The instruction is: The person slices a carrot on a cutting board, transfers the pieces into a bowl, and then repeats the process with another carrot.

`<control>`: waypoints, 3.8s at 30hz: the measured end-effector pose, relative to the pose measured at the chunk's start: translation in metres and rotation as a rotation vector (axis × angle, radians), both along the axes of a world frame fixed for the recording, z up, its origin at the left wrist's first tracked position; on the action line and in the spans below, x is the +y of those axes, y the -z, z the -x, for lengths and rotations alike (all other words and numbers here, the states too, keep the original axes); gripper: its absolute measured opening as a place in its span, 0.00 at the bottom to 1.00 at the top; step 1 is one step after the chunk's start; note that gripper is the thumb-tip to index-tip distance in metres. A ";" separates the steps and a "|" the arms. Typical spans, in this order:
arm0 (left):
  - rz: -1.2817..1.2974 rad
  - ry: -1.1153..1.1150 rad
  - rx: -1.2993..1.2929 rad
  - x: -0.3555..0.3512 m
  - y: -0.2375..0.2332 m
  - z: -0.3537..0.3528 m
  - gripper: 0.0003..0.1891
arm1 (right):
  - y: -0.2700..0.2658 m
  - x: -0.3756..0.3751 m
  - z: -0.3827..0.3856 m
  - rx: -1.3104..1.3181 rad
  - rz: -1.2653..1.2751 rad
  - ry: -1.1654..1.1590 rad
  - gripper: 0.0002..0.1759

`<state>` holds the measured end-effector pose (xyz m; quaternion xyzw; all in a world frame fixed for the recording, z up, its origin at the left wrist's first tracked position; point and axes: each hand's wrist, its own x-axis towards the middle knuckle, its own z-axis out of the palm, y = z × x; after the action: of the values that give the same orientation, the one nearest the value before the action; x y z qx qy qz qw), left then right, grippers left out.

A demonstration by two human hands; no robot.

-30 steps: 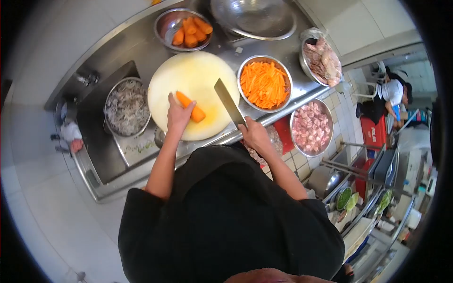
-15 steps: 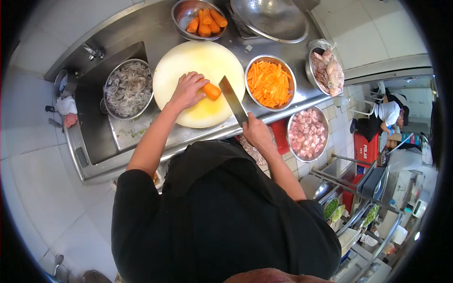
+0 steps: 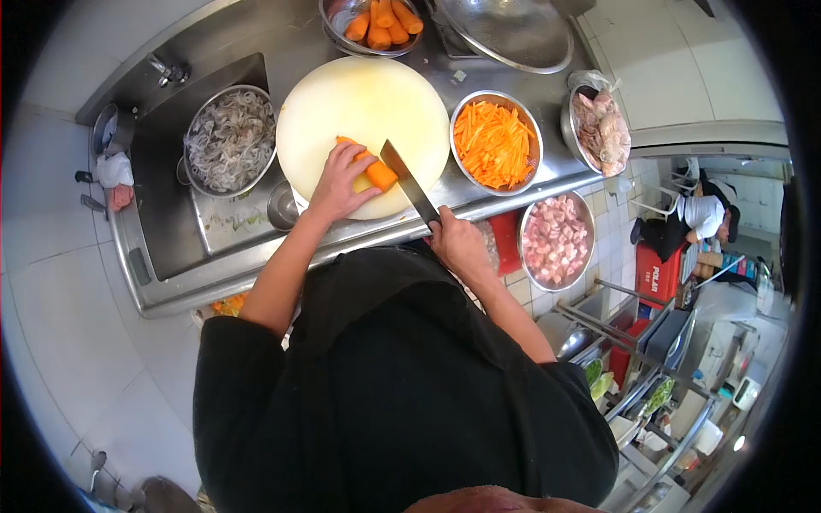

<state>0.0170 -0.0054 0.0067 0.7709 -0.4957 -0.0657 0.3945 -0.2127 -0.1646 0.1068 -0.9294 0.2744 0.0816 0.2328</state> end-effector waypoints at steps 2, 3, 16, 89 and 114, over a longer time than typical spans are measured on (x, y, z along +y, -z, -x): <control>-0.004 -0.016 0.007 0.001 0.002 0.004 0.32 | -0.003 -0.003 -0.004 0.020 0.021 -0.027 0.12; -0.020 -0.034 0.006 0.003 0.000 0.007 0.32 | -0.005 -0.004 -0.007 0.028 0.031 -0.038 0.12; -0.077 0.112 -0.039 0.002 -0.014 -0.015 0.32 | -0.007 -0.001 -0.017 0.036 0.022 -0.057 0.12; 0.072 -0.148 -0.082 -0.004 -0.003 0.016 0.16 | 0.014 0.005 -0.065 0.077 0.018 -0.183 0.06; 0.075 -0.119 -0.071 -0.001 -0.005 0.014 0.15 | -0.038 0.020 -0.057 0.136 0.023 -0.104 0.07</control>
<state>0.0032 -0.0065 0.0118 0.7856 -0.4648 0.0039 0.4083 -0.1553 -0.1443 0.1444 -0.9373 0.2417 0.1534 0.1986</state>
